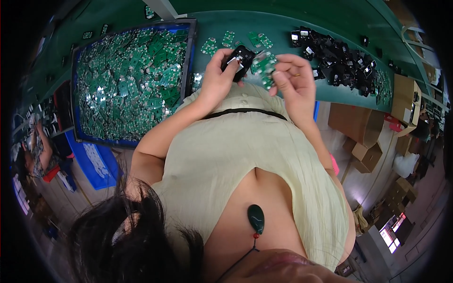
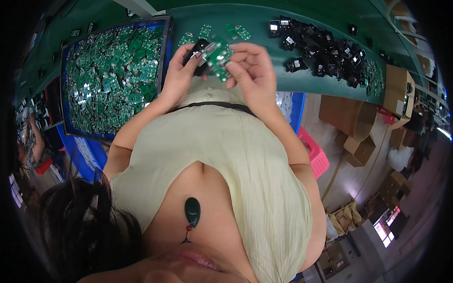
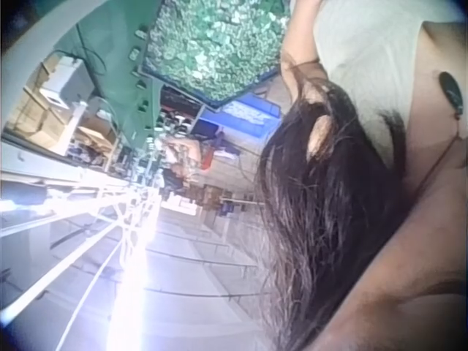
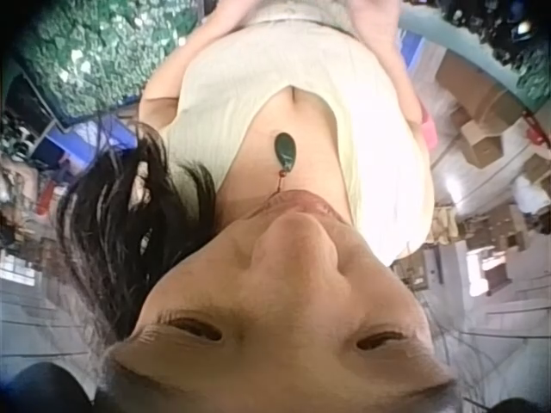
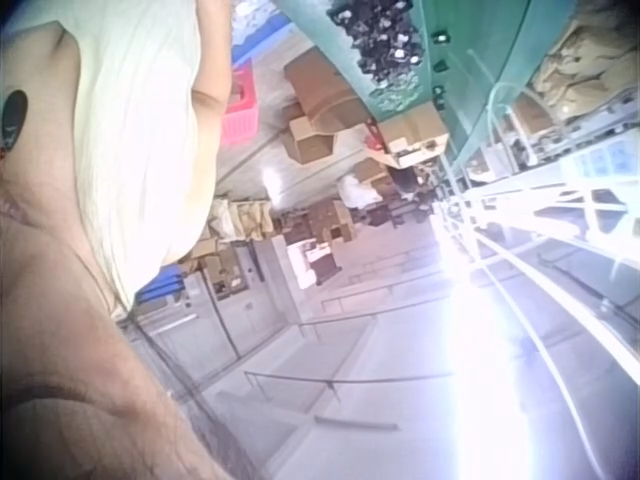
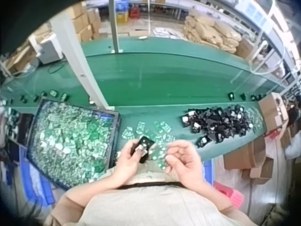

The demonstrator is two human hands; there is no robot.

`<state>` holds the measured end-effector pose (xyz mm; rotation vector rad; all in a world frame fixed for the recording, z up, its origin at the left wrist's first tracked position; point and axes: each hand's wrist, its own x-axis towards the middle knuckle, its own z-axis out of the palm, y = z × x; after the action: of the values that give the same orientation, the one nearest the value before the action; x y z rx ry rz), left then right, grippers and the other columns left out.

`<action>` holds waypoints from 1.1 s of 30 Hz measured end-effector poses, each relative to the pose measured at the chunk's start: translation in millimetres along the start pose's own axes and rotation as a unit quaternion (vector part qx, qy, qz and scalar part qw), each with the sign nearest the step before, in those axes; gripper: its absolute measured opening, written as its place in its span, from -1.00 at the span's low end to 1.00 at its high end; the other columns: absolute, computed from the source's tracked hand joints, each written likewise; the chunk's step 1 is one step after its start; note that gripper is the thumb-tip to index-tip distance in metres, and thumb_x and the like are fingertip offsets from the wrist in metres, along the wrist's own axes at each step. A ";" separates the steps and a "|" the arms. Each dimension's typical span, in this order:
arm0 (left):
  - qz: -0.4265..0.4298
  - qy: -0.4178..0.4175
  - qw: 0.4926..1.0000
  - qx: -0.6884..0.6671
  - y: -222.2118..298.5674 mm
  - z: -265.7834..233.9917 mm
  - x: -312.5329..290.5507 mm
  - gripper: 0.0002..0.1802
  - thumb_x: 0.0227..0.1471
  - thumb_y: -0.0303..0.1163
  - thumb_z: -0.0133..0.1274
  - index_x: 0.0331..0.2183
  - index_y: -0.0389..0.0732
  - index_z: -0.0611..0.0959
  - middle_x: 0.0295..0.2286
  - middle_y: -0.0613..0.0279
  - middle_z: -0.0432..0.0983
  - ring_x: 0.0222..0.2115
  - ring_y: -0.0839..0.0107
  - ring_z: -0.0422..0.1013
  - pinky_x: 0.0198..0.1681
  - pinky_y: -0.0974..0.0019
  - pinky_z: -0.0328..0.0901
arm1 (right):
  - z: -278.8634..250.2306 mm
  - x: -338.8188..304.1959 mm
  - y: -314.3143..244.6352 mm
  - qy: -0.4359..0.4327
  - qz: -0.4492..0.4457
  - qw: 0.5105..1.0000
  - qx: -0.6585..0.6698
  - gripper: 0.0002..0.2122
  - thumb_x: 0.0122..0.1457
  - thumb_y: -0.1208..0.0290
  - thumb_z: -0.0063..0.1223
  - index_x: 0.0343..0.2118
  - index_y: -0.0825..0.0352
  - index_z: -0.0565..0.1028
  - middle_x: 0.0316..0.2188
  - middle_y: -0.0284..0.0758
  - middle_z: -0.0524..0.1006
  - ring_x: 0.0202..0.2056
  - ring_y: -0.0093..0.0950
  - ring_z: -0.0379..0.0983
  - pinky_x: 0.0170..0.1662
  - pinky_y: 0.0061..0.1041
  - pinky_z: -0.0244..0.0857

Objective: The person assembles printed circuit boards into plastic enclosures by hand.

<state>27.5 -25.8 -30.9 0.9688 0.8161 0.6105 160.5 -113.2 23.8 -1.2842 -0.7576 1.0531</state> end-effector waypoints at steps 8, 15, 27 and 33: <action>0.056 0.013 0.998 0.038 -0.1 4.1 -1.2 -0.79 0.02 -0.53 -0.16 -0.23 -0.30 0.34 -0.42 0.20 0.38 -0.53 0.54 0.35 -0.60 0.48 0.32 | 11.4 2.3 -2.3 0.006 0.036 0.998 0.047 -0.78 0.02 0.64 -0.02 -0.29 0.36 0.23 -0.47 -0.32 0.39 -0.62 -0.64 0.32 -0.60 -0.71 0.21; 0.097 0.013 0.991 0.091 4.8 4.6 -7.0 -0.79 0.00 -0.55 -0.16 -0.24 -0.28 0.34 -0.46 0.22 0.39 -0.56 0.54 0.36 -0.60 0.49 0.30 | 20.9 5.8 1.2 -0.030 0.069 0.996 0.057 -0.77 0.02 0.63 -0.01 -0.29 0.36 0.21 -0.49 -0.33 0.39 -0.62 -0.66 0.32 -0.61 -0.72 0.20; 0.070 0.007 0.995 0.066 6.2 4.9 -7.4 -0.77 -0.01 -0.54 -0.17 -0.22 -0.30 0.35 -0.45 0.20 0.39 -0.53 0.51 0.37 -0.54 0.46 0.34 | 17.4 7.8 11.8 -0.017 0.039 0.999 0.014 -0.78 0.02 0.66 -0.04 -0.29 0.37 0.20 -0.50 -0.34 0.36 -0.62 -0.66 0.30 -0.61 -0.70 0.22; -0.054 -0.043 0.993 -0.093 18.4 3.6 -15.7 -0.66 0.00 -0.47 -0.10 -0.12 -0.32 0.35 -0.35 0.23 0.40 -0.43 0.51 0.36 -0.37 0.45 0.32 | 6.5 9.3 22.2 -0.008 0.037 0.997 -0.070 -0.80 0.00 0.61 0.01 -0.30 0.34 0.29 -0.49 -0.37 0.35 -0.59 -0.67 0.30 -0.60 -0.69 0.20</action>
<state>20.0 -31.3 -8.3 0.7709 0.7174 0.5379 153.8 -103.0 2.1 -1.4343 -0.8139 1.0850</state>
